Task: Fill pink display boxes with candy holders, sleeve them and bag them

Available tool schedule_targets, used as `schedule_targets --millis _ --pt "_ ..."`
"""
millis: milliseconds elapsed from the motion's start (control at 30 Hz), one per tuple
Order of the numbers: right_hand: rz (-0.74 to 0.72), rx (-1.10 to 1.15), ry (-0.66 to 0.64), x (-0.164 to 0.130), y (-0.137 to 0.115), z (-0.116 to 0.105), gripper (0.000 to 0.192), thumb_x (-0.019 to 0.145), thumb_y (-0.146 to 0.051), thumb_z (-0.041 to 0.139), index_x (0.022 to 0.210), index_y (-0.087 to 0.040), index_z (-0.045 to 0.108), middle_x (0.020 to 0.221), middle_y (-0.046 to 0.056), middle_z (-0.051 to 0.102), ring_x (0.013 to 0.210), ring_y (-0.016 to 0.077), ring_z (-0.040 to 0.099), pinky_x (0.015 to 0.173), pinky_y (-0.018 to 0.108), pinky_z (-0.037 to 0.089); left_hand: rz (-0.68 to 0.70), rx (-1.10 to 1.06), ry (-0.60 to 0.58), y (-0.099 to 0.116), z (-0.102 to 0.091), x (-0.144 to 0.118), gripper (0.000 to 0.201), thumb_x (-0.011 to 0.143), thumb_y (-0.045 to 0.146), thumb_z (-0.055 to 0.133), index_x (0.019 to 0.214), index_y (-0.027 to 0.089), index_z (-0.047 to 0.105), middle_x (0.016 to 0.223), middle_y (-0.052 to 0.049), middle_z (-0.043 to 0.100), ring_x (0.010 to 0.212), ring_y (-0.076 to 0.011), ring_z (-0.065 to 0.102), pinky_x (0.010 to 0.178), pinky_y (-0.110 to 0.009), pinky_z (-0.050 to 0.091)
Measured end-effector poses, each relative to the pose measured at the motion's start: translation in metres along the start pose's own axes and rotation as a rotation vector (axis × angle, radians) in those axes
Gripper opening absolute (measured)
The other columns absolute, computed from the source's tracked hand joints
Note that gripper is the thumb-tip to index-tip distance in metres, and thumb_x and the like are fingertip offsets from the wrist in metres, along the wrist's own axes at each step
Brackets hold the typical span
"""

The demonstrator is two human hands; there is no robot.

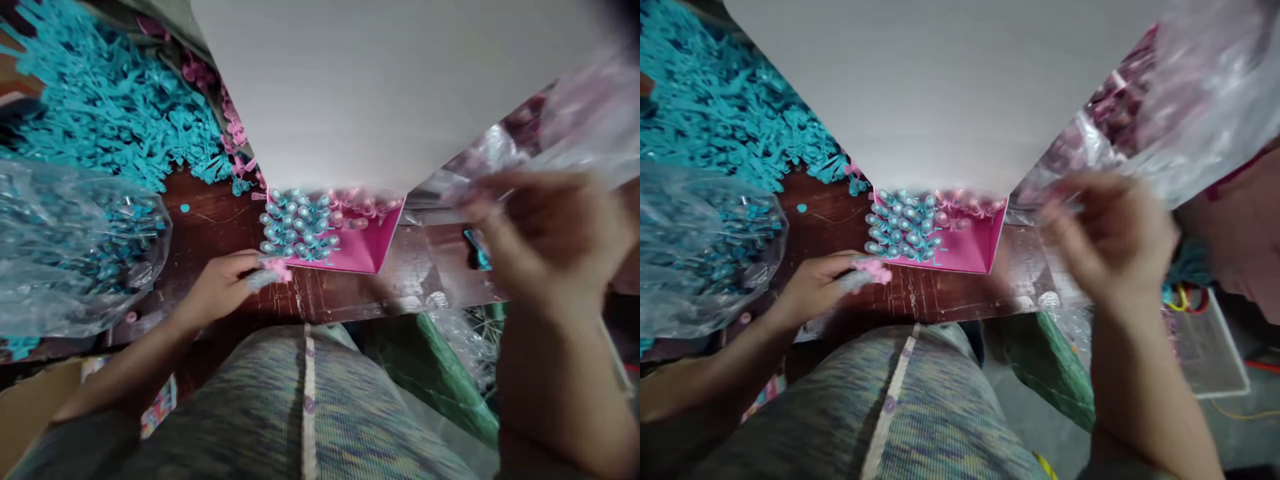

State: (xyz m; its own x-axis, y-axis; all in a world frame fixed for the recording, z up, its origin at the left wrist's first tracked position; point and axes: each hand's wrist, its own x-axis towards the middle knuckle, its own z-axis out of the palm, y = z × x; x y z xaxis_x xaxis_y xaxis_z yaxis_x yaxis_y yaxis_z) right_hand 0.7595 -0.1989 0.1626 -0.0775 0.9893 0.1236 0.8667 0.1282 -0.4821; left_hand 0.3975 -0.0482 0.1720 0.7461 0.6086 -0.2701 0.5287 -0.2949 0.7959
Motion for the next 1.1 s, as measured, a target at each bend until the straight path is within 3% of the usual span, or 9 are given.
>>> schedule_targets --millis 100,200,367,467,700,833,933,1000,1100 --pt "0.063 0.129 0.014 -0.016 -0.04 0.028 0.038 0.103 -0.05 0.062 0.133 -0.032 0.076 0.112 0.011 0.079 0.108 0.0307 0.077 0.079 0.042 0.067 0.177 -0.088 -0.147 0.013 0.027 0.016 0.019 0.103 0.031 0.065 0.101 0.025 0.083 0.107 -0.004 0.082 0.099 -0.0189 0.077 0.089 -0.03 0.061" --pt "0.108 0.256 0.08 -0.025 -0.065 0.047 0.03 0.104 -0.043 0.065 0.13 -0.033 0.076 0.113 0.009 0.081 0.104 0.028 0.079 0.082 0.042 0.068 0.274 -0.107 -0.191 0.025 0.047 0.029 0.021 0.104 0.029 0.065 0.092 0.02 0.08 0.097 -0.006 0.079 0.095 -0.0179 0.076 0.085 -0.029 0.06" --pt "0.089 0.425 0.293 -0.039 -0.079 0.056 0.031 0.1 -0.025 0.073 0.129 -0.034 0.074 0.116 0.004 0.082 0.098 0.0224 0.081 0.088 0.039 0.069 0.331 -0.03 -0.164 0.036 0.052 0.031 0.022 0.104 0.021 0.062 0.088 0.019 0.077 0.092 -0.005 0.077 0.092 -0.0171 0.075 0.083 -0.029 0.06" --pt "0.089 0.429 0.335 -0.043 -0.078 0.054 0.038 0.098 -0.022 0.075 0.132 -0.037 0.071 0.113 0.002 0.083 0.094 0.022 0.081 0.083 0.038 0.069 0.364 0.026 -0.138 0.04 0.052 0.031 0.02 0.102 0.015 0.062 0.09 0.019 0.078 0.096 -0.005 0.079 0.094 -0.0172 0.076 0.086 -0.03 0.062" --pt "-0.032 0.135 0.224 -0.042 -0.072 0.045 0.025 0.103 -0.025 0.067 0.128 -0.025 0.073 0.111 0.008 0.082 0.093 0.0222 0.08 0.083 0.035 0.067 0.638 0.451 0.003 0.038 0.059 0.037 0.027 0.105 0.012 0.052 0.11 0.02 0.077 0.122 -0.006 0.08 0.103 -0.0151 0.078 0.084 -0.024 0.061" --pt "0.041 0.252 0.183 -0.039 -0.064 0.054 0.021 0.108 -0.035 0.059 0.118 -0.022 0.072 0.102 0.008 0.081 0.086 0.0196 0.078 0.076 0.032 0.064 0.777 0.639 0.082 0.034 0.061 0.043 0.029 0.108 0.016 0.048 0.108 0.02 0.076 0.117 -0.005 0.081 0.094 -0.0142 0.078 0.076 -0.024 0.061" --pt "0.177 0.421 0.134 -0.035 -0.063 0.063 0.032 0.11 -0.047 0.054 0.105 -0.021 0.071 0.087 0.005 0.08 0.072 0.0163 0.075 0.064 0.027 0.057 0.872 0.675 0.139 0.032 0.062 0.046 0.026 0.107 0.016 0.051 0.098 0.018 0.075 0.117 -0.006 0.082 0.087 -0.0166 0.078 0.072 -0.028 0.061" --pt "0.275 0.492 0.035 -0.032 -0.064 0.065 0.046 0.112 -0.054 0.047 0.09 -0.02 0.069 0.072 0.001 0.075 0.06 0.0137 0.07 0.056 0.025 0.05 0.908 0.704 0.142 0.031 0.061 0.048 0.025 0.106 0.014 0.053 0.095 0.016 0.075 0.118 -0.007 0.082 0.085 -0.0192 0.078 0.071 -0.031 0.062" --pt "0.275 0.509 -0.019 -0.026 -0.055 0.054 0.059 0.112 -0.063 0.039 0.084 -0.02 0.071 0.07 0.002 0.075 0.059 0.014 0.07 0.055 0.026 0.048 0.862 0.692 0.124 0.028 0.054 0.051 0.027 0.104 0.012 0.05 0.092 0.017 0.074 0.114 -0.009 0.082 0.089 -0.0206 0.079 0.075 -0.032 0.063"
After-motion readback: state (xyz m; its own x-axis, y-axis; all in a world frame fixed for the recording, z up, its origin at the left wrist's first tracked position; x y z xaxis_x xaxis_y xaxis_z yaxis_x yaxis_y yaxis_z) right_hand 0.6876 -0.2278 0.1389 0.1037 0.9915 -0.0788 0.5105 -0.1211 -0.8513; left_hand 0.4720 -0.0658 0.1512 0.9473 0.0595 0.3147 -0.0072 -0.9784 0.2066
